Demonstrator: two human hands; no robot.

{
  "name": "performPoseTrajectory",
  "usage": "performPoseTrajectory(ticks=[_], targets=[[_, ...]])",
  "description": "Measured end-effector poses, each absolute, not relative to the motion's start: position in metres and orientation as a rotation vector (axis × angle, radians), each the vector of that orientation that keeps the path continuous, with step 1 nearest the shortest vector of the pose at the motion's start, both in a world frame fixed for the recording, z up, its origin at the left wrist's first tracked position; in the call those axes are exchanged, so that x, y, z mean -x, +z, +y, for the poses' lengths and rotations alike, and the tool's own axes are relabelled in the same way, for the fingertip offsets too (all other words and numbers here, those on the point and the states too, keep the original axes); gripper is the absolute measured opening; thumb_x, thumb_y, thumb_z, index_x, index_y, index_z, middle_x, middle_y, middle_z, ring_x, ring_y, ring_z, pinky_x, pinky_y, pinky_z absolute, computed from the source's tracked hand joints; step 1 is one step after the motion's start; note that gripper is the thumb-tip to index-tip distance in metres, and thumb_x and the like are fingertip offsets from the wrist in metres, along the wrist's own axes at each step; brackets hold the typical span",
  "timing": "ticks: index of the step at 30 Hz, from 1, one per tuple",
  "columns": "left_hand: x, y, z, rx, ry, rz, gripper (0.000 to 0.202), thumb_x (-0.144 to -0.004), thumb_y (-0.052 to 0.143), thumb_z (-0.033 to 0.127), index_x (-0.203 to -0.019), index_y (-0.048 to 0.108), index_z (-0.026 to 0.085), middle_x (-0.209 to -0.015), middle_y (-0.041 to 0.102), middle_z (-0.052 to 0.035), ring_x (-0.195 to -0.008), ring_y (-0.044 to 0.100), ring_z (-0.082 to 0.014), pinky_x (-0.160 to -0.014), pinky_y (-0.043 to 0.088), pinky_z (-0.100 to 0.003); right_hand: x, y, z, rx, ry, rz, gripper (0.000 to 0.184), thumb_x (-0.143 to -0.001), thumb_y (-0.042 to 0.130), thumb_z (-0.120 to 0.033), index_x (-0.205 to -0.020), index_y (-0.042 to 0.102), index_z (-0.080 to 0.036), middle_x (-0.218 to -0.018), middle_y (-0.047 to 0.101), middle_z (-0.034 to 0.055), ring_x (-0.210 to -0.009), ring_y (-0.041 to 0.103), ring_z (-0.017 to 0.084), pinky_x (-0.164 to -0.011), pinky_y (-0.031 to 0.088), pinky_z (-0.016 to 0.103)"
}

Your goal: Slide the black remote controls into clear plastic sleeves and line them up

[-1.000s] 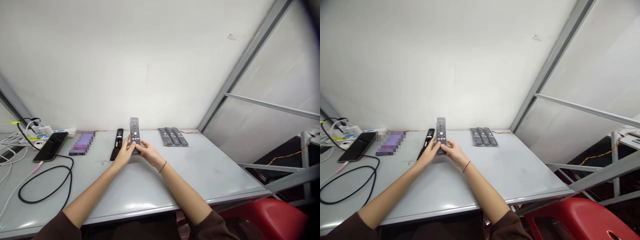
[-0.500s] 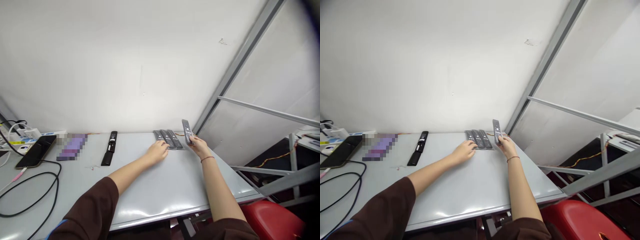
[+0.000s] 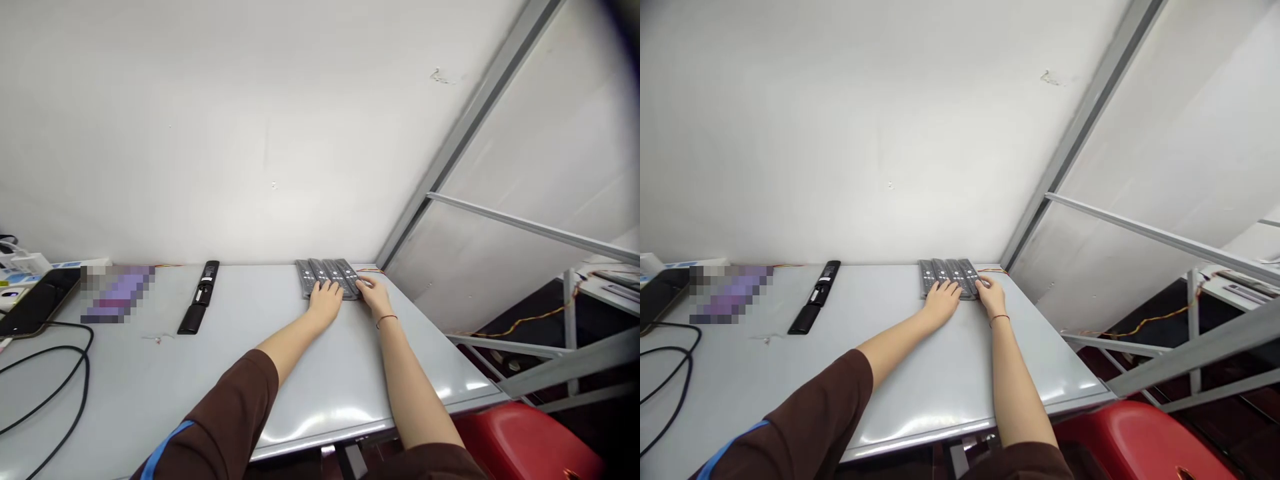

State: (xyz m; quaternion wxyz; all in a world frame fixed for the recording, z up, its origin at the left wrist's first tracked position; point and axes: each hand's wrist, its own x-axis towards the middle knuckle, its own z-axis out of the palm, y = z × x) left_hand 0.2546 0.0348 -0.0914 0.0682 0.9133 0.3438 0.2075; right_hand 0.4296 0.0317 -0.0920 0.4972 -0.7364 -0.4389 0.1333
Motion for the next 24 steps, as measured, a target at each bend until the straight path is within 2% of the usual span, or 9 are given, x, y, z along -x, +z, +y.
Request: performPoseTrajectory(ticks=[3, 7, 10, 13, 16, 18, 21, 24], targets=[[-0.253, -0.089, 0.034, -2.757, 0.589, 1.022, 0.038, -0.090, 0.039, 0.020, -0.125, 0.051, 0.018, -0.136, 0.047, -0.0144, -0.129, 0.038, -0.0289, -0.105, 0.028, -0.052, -0.424, -0.090, 0.033, 1.902, 0.266, -1.114, 0.035, -0.067, 0.059, -0.034, -0.094, 0.070, -0.014, -0.084, 0.070, 0.0101, -0.082, 0.062, 0.024, -0.081, 0.045, 0.037], [-0.239, -0.077, 0.032, -2.802, 0.691, 0.907, 0.040, -0.088, 0.045, 0.027, -0.126, 0.050, 0.016, -0.138, 0.045, -0.0142, -0.132, 0.031, -0.0301, -0.109, 0.022, -0.051, -0.415, -0.087, 0.030, 2.004, 0.187, -1.194, 0.031, -0.072, 0.056, -0.031, -0.094, 0.070, -0.014, -0.092, 0.069, 0.0128, -0.092, 0.061, 0.027, -0.087, 0.042, 0.039], [-0.205, -0.057, 0.034, -2.747, 0.818, 0.811, 0.038, -0.087, 0.046, 0.028, -0.123, 0.054, 0.019, -0.135, 0.047, -0.0120, -0.129, 0.035, -0.0277, -0.107, 0.026, -0.046, -0.410, -0.082, 0.024, 2.073, 0.110, -1.202, 0.034, -0.073, 0.056, -0.031, -0.097, 0.068, -0.011, -0.100, 0.066, 0.0180, -0.103, 0.055, 0.033, -0.092, 0.036, 0.046], [-0.144, -0.033, 0.046, -2.605, 0.878, 0.934, 0.031, -0.086, 0.047, 0.030, -0.110, 0.062, 0.021, -0.114, 0.061, -0.0120, -0.110, 0.052, -0.0259, -0.099, 0.037, -0.040, -0.396, -0.069, 0.017, 2.102, -0.250, -1.189, 0.037, -0.077, 0.053, -0.033, -0.105, 0.065, -0.013, -0.117, 0.057, 0.0193, -0.115, 0.041, 0.038, -0.091, 0.032, 0.054], [-0.064, -0.015, 0.069, -2.433, 0.825, 1.303, 0.023, -0.084, 0.047, 0.028, -0.089, 0.068, 0.018, -0.095, 0.066, -0.0124, -0.095, 0.059, -0.0266, -0.093, 0.040, -0.038, -0.356, -0.052, 0.011, 1.938, -0.512, -1.346, 0.032, -0.083, 0.047, -0.031, -0.103, 0.065, -0.015, -0.115, 0.058, 0.0169, -0.114, 0.040, 0.036, -0.090, 0.033, 0.051], [-0.013, -0.011, 0.084, -2.244, 0.699, 1.636, 0.020, -0.082, 0.048, 0.026, -0.083, 0.066, 0.019, -0.092, 0.067, -0.0120, -0.094, 0.060, -0.0278, -0.092, 0.040, -0.039, -0.310, -0.042, 0.008, 1.801, -0.415, -1.623, 0.028, -0.085, 0.046, -0.031, -0.101, 0.064, -0.016, -0.104, 0.062, 0.0149, -0.104, 0.048, 0.032, -0.090, 0.035, 0.047], [0.041, -0.015, 0.094, -2.126, 0.623, 1.824, 0.017, -0.079, 0.049, 0.022, -0.075, 0.065, 0.017, -0.087, 0.067, -0.0155, -0.097, 0.060, -0.0322, -0.091, 0.039, -0.042, -0.223, -0.038, 0.000, 1.442, -0.140, -2.122, 0.029, -0.086, 0.049, -0.036, -0.106, 0.061, -0.018, -0.103, 0.063, 0.0131, -0.099, 0.053, 0.029, -0.089, 0.039, 0.043], [0.059, -0.026, 0.090, -2.028, 0.562, 1.945, 0.015, -0.077, 0.051, 0.021, -0.068, 0.062, 0.017, -0.086, 0.068, -0.0166, -0.100, 0.059, -0.0329, -0.091, 0.039, -0.041, -0.141, -0.045, -0.006, 1.154, 0.076, -2.429, 0.050, -0.083, 0.053, -0.049, -0.119, 0.053, -0.014, -0.113, 0.060, 0.0155, -0.100, 0.054, 0.030, -0.086, 0.043, 0.043]])
